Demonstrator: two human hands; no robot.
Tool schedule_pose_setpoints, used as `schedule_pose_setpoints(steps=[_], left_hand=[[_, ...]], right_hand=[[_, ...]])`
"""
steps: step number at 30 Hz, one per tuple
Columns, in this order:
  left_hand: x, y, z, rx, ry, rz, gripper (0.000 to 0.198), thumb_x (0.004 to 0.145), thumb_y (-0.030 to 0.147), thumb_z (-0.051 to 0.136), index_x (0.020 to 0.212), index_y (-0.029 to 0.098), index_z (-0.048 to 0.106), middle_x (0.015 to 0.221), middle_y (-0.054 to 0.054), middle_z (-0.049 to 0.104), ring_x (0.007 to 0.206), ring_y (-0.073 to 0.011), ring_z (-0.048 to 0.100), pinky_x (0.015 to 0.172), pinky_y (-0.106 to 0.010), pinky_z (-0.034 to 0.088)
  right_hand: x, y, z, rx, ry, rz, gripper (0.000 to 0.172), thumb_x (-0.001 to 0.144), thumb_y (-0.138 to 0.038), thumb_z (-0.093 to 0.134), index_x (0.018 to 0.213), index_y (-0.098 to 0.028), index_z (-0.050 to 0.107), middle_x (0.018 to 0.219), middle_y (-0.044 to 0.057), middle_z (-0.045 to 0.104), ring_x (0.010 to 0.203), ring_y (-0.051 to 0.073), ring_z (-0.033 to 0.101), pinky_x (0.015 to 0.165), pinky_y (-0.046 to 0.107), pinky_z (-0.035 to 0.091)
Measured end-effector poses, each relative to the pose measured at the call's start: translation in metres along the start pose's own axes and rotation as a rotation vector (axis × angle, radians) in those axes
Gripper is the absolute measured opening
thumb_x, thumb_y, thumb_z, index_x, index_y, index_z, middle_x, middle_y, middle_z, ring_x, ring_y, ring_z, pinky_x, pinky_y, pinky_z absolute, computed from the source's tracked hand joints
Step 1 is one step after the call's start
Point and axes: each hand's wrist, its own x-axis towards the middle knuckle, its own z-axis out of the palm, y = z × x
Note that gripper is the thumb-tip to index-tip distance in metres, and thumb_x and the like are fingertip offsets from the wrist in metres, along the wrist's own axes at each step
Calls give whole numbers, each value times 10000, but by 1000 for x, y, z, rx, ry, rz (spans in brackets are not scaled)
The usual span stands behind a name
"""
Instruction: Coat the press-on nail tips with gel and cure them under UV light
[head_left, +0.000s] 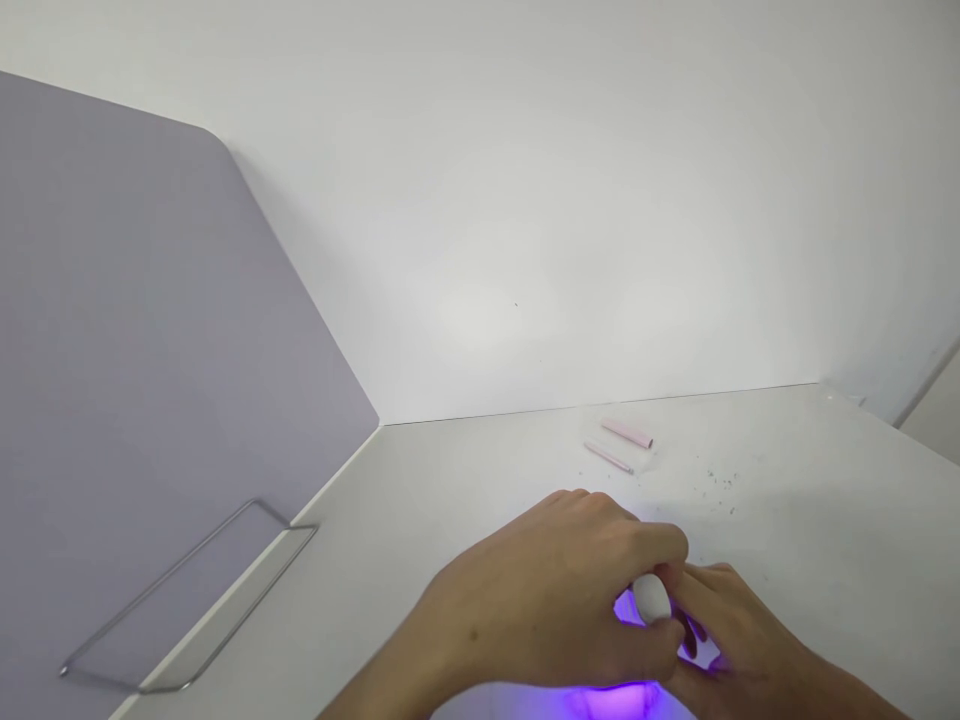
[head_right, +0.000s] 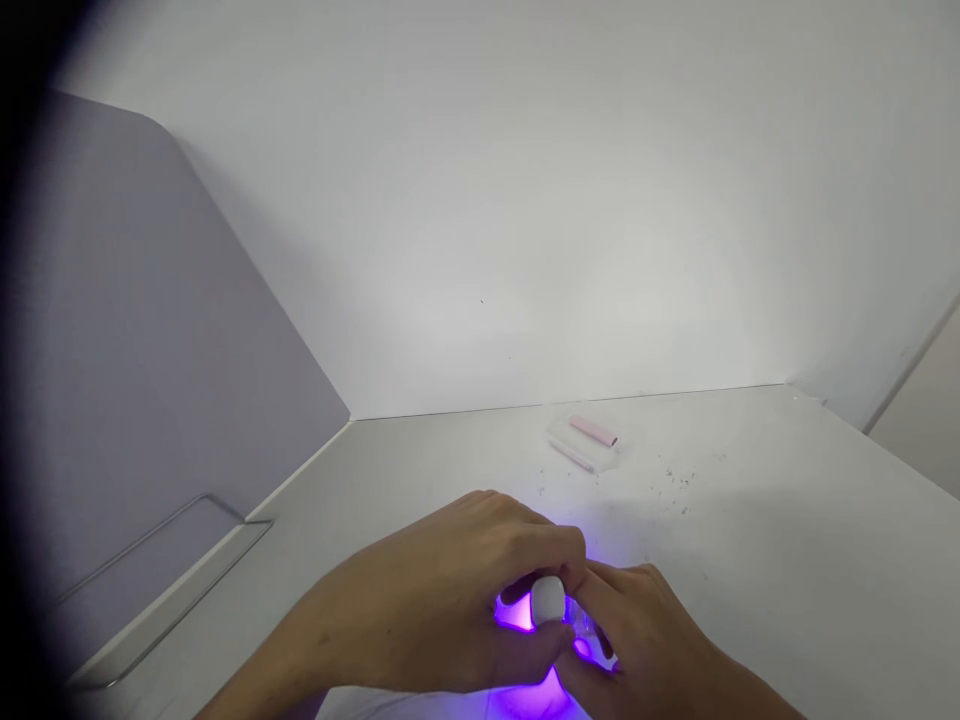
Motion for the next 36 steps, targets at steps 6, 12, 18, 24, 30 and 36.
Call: schedule_pose_setpoints(steps=[6,12,18,24,30,36], left_hand=[[0,-1,0,21,-2,-10,117,777,252,594,740,195,499,575,85,506,505,-71,421,519,-220,337],[0,-4,-2,4,-34,19,85,791,266,643,856,216,622,670,89,616,571,-65,522,559,-201,383],[-5,-5,-9,-69,-73,111,139,854,194,655,987,176,689,711,59,601,603,-61,518,545,-189,375],[-7,-7,-10,-87,-45,164,165,843,34,493,877,134,619,681,47,583,555,-54,463,531,-200,344],[-4,-8,-7,-101,-13,138,84,808,79,602,816,155,568,684,73,552,580,-42,472,549,-167,348],[-4,-8,-6,-100,-28,123,122,770,44,568,803,161,552,637,80,514,554,-45,442,525,-175,332]], right_hand=[[0,2,2,53,-3,-23,147,861,-125,470,808,-262,460,584,-97,459,467,110,397,444,191,349],[-1,4,0,27,10,-18,127,839,-137,482,794,-255,498,587,-75,528,472,111,488,454,178,400],[-1,-1,-5,30,38,-68,218,828,-102,485,947,-264,569,612,-77,579,497,106,557,502,170,451],[-1,1,-1,-30,149,-151,269,836,-73,472,1011,-264,548,614,-84,571,477,111,536,501,189,442],[0,-2,-1,1,128,-146,295,838,-64,475,1032,-272,552,661,-76,625,489,115,549,514,197,448],[-1,-4,0,-27,133,-110,322,807,-55,499,1036,-270,567,629,-80,599,496,116,559,519,194,451]])
